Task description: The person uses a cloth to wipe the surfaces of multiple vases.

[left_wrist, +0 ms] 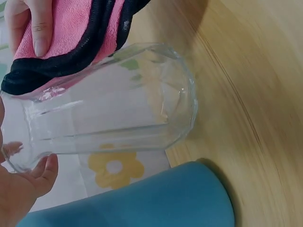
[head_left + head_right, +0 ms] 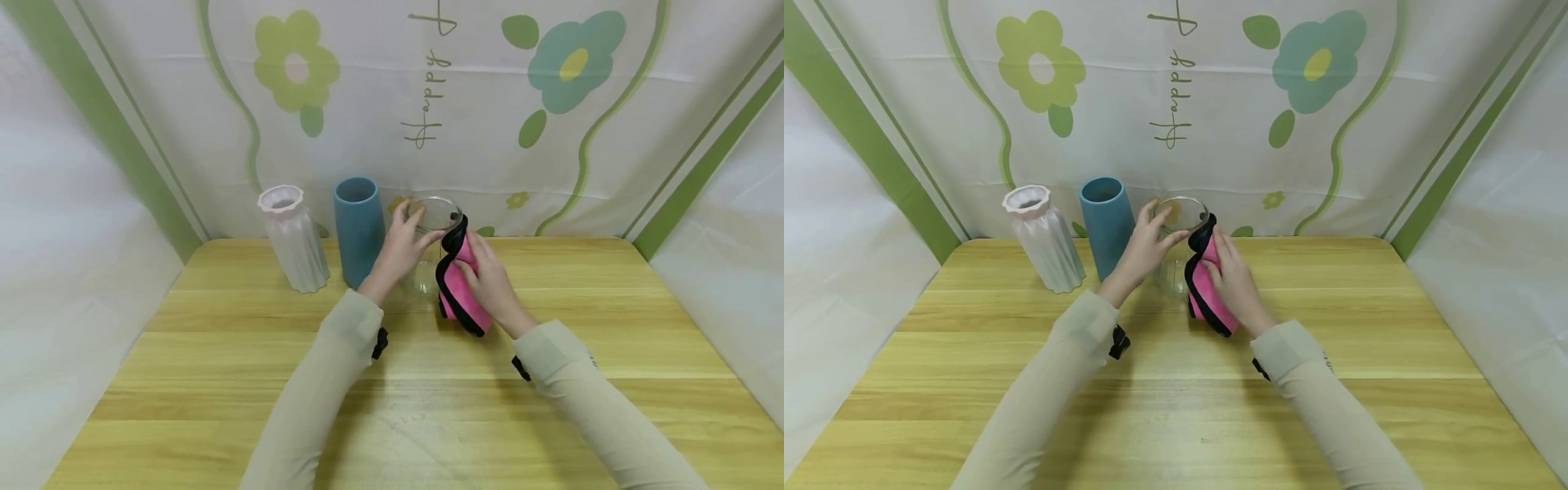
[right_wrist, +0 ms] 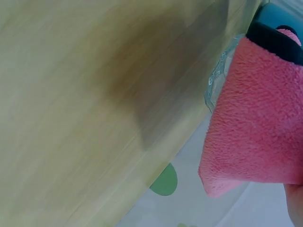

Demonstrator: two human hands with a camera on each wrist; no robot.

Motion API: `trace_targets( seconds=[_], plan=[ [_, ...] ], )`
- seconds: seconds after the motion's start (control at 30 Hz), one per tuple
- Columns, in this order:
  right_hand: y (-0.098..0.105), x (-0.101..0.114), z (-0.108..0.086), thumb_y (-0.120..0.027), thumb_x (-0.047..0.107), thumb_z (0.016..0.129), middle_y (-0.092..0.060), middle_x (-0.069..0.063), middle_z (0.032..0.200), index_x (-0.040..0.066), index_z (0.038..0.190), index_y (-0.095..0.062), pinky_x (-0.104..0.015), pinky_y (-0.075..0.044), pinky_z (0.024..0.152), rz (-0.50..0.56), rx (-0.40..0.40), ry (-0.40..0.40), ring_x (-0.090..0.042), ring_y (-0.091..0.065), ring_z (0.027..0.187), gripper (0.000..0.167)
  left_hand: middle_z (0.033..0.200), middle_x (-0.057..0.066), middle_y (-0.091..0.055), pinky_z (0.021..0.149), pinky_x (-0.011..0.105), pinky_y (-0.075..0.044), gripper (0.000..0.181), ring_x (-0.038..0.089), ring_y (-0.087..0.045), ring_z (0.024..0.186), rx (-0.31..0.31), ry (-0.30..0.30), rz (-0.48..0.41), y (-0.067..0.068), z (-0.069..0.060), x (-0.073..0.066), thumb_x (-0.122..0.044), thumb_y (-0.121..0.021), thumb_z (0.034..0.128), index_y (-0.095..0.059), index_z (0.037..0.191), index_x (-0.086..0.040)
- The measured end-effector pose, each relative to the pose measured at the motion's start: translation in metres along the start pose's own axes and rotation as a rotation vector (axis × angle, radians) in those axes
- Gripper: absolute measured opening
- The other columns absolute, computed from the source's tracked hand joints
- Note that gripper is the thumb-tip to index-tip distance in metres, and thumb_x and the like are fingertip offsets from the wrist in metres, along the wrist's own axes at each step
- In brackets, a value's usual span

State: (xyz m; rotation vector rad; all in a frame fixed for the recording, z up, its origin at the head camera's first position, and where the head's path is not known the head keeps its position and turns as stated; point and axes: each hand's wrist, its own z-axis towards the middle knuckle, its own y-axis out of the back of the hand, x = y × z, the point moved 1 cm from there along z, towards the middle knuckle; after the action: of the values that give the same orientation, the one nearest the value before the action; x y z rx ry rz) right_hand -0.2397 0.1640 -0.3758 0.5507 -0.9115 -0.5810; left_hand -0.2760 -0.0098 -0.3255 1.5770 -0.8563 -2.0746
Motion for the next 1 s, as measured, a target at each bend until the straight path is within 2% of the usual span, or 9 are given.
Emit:
trace_targets(
  seconds=[0.1,0.33,0.47,0.57,0.77,1.0],
  plan=[
    [-0.002,0.0,-0.001,-0.059,0.006,0.093,-0.036,-0.024,0.149,0.001,0.151,-0.024,-0.051,-0.035,0.111,-0.002,0.01,-0.003,-0.039,-0.038,0.137,0.068,0.159,0.014,-0.012,0.111,0.048,-0.036,0.073,0.036,-0.034,0.14,0.023,-0.017,0.002,0.003,-0.003,0.0,-0.046,-0.055,0.0912,-0.033,0.149,-0.009],
    [-0.005,0.0,-0.004,-0.058,0.01,0.094,-0.033,-0.023,0.151,0.003,0.151,-0.025,-0.052,-0.033,0.111,0.013,0.016,-0.03,-0.041,-0.036,0.138,0.066,0.155,0.016,-0.017,0.103,0.051,-0.044,0.073,0.039,-0.048,0.127,0.034,-0.038,0.015,0.009,-0.006,0.002,-0.045,-0.058,0.0913,-0.031,0.151,-0.014],
    [-0.008,0.0,-0.004,-0.058,0.01,0.094,-0.032,-0.023,0.152,0.003,0.15,-0.026,-0.052,-0.032,0.112,0.02,0.01,-0.048,-0.041,-0.035,0.138,0.065,0.154,0.016,-0.015,0.104,0.049,-0.043,0.086,0.038,-0.047,0.128,0.039,-0.018,0.045,0.009,-0.002,0.0,-0.051,-0.063,0.0871,-0.024,0.153,-0.012],
    [-0.012,0.002,-0.003,-0.06,0.009,0.093,-0.032,-0.025,0.151,0.0,0.149,-0.028,-0.053,-0.033,0.111,0.02,0.001,-0.03,-0.043,-0.035,0.138,0.065,0.156,0.017,-0.01,0.107,0.048,-0.041,0.094,0.038,-0.042,0.133,0.049,-0.001,0.055,0.006,0.001,0.0,-0.055,-0.064,0.0844,-0.019,0.154,-0.01],
    [-0.021,0.003,-0.004,-0.061,0.011,0.092,-0.028,-0.026,0.153,-0.002,0.148,-0.028,-0.053,-0.032,0.111,0.012,-0.008,0.012,-0.043,-0.033,0.139,0.066,0.159,0.013,-0.008,0.109,0.047,-0.04,0.095,0.037,-0.042,0.135,0.037,0.02,0.062,0.003,0.006,0.001,-0.057,-0.062,0.0848,-0.018,0.154,-0.008],
    [-0.02,-0.002,-0.009,-0.045,0.02,0.101,-0.006,-0.016,0.161,0.01,0.155,-0.009,-0.059,-0.024,0.114,0.04,0.149,-0.036,-0.04,-0.018,0.146,0.065,0.157,0.008,-0.015,0.105,0.05,-0.042,0.095,0.036,-0.048,0.128,0.027,0.037,0.079,0.004,0.007,0.001,-0.058,-0.062,0.084,-0.018,0.154,-0.012]
  ],
)
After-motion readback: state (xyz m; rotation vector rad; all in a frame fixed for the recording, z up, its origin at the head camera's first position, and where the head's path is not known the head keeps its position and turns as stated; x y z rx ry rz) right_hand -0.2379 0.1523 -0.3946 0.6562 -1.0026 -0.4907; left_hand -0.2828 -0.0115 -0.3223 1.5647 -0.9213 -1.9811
